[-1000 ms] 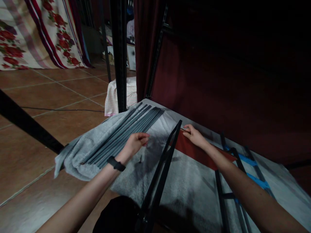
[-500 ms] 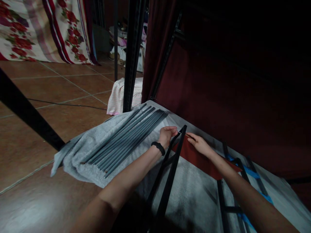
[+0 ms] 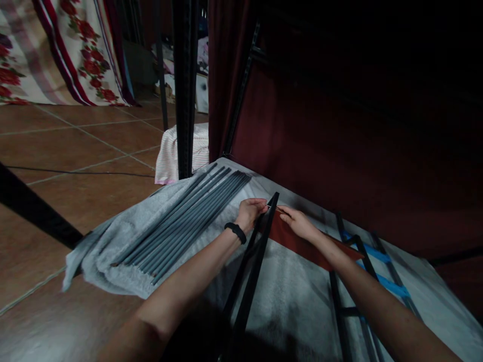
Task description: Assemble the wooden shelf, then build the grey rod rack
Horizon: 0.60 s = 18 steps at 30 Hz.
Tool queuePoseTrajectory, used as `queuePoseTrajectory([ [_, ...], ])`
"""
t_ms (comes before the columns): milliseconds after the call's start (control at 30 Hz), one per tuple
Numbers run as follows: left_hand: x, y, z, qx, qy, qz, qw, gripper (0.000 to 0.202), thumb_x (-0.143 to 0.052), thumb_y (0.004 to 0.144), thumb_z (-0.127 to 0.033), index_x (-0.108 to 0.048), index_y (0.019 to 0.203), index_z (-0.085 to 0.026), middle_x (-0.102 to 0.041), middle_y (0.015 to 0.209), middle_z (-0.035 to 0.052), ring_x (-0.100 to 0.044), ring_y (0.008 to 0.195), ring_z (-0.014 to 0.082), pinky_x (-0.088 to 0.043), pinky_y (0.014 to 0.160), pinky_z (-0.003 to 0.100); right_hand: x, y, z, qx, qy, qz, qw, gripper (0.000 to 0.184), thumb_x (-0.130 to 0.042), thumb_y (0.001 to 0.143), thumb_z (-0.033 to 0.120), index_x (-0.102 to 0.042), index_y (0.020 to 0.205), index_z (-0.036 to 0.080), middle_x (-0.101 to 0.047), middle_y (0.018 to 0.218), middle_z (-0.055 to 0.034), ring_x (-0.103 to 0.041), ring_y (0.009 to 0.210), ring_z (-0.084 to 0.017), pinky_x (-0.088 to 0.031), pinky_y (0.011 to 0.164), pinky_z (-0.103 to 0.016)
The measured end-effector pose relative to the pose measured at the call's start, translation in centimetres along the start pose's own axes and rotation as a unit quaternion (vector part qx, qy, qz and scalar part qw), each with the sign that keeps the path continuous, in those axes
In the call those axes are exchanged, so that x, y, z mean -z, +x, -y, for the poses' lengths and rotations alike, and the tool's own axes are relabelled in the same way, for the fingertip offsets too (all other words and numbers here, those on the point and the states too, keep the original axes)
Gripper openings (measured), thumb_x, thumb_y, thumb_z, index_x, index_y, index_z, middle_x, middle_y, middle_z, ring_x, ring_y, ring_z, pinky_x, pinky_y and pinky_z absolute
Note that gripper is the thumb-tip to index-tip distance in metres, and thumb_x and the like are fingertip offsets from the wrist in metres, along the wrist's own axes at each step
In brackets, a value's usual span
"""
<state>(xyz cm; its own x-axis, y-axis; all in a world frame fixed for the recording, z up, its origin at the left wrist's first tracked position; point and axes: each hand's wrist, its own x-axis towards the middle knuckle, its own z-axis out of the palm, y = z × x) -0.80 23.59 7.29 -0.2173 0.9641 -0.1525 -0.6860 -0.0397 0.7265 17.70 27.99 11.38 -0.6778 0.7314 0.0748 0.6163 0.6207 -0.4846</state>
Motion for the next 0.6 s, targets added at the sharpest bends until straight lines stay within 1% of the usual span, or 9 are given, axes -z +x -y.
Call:
queuePoseTrajectory([
  [100, 0.1, 0.2, -0.3, -0.002, 0.031, -0.007, 0.999, 0.009, -0.07, 0.069, -0.005, -0.067, 0.077, -0.008, -0.065, 0.067, 0.0046, -0.062, 0.059, 0.0097, -0.052, 0.062, 0.021, 0.1, -0.1, 0.3, -0.005, -0.017, 0.001, 1.0, 0.042, -0.046, 0.091, 0.025, -0.055, 0.132, 0.028, -0.061, 0.132, -0.0018, -0.057, 0.121, -0.02, -0.042, 0.104, -0.038],
  [200, 0.4, 0.5, -0.6, 0.003, 0.068, 0.012, 0.998, 0.01, -0.072, 0.067, -0.005, -0.067, 0.075, -0.008, -0.067, 0.069, 0.0057, -0.064, 0.062, 0.0113, -0.054, 0.067, 0.024, 0.3, -0.1, 0.8, -0.009, -0.026, -0.005, 1.0, 0.043, -0.047, 0.091, 0.025, -0.054, 0.133, 0.029, -0.061, 0.132, -0.0003, -0.057, 0.121, -0.019, -0.043, 0.103, -0.036],
  [300, 0.7, 0.6, -0.9, 0.004, 0.104, 0.023, 0.994, 0.016, -0.076, 0.062, -0.008, -0.066, 0.074, -0.008, -0.068, 0.07, 0.0072, -0.065, 0.064, 0.0139, -0.056, 0.068, 0.027, 0.4, -0.2, 1.3, -0.01, -0.031, -0.011, 0.999, 0.043, -0.046, 0.09, 0.023, -0.055, 0.131, 0.032, -0.062, 0.131, 0.0019, -0.058, 0.119, -0.019, -0.044, 0.101, -0.034],
  [433, 0.3, 0.8, -1.2, -0.027, 0.137, 0.02, 0.99, 0.022, -0.079, 0.058, -0.012, -0.068, 0.077, -0.008, -0.068, 0.07, 0.006, -0.064, 0.064, 0.0132, -0.055, 0.068, 0.026, 0.5, -0.4, 1.8, -0.012, -0.046, -0.012, 0.999, 0.043, -0.044, 0.091, 0.022, -0.055, 0.132, 0.032, -0.061, 0.132, 0.0019, -0.057, 0.119, -0.019, -0.043, 0.101, -0.033],
  [600, -0.3, 0.9, -1.1, -0.054, 0.208, 0.036, 0.976, 0.022, -0.079, 0.058, -0.019, -0.068, 0.074, -0.009, -0.067, 0.068, 0.0039, -0.063, 0.062, 0.0125, -0.054, 0.067, 0.026, 0.5, -0.4, 1.3, -0.01, -0.046, -0.016, 0.999, 0.045, -0.044, 0.091, 0.021, -0.054, 0.133, 0.032, -0.061, 0.132, 0.0024, -0.058, 0.118, -0.018, -0.043, 0.099, -0.031],
])
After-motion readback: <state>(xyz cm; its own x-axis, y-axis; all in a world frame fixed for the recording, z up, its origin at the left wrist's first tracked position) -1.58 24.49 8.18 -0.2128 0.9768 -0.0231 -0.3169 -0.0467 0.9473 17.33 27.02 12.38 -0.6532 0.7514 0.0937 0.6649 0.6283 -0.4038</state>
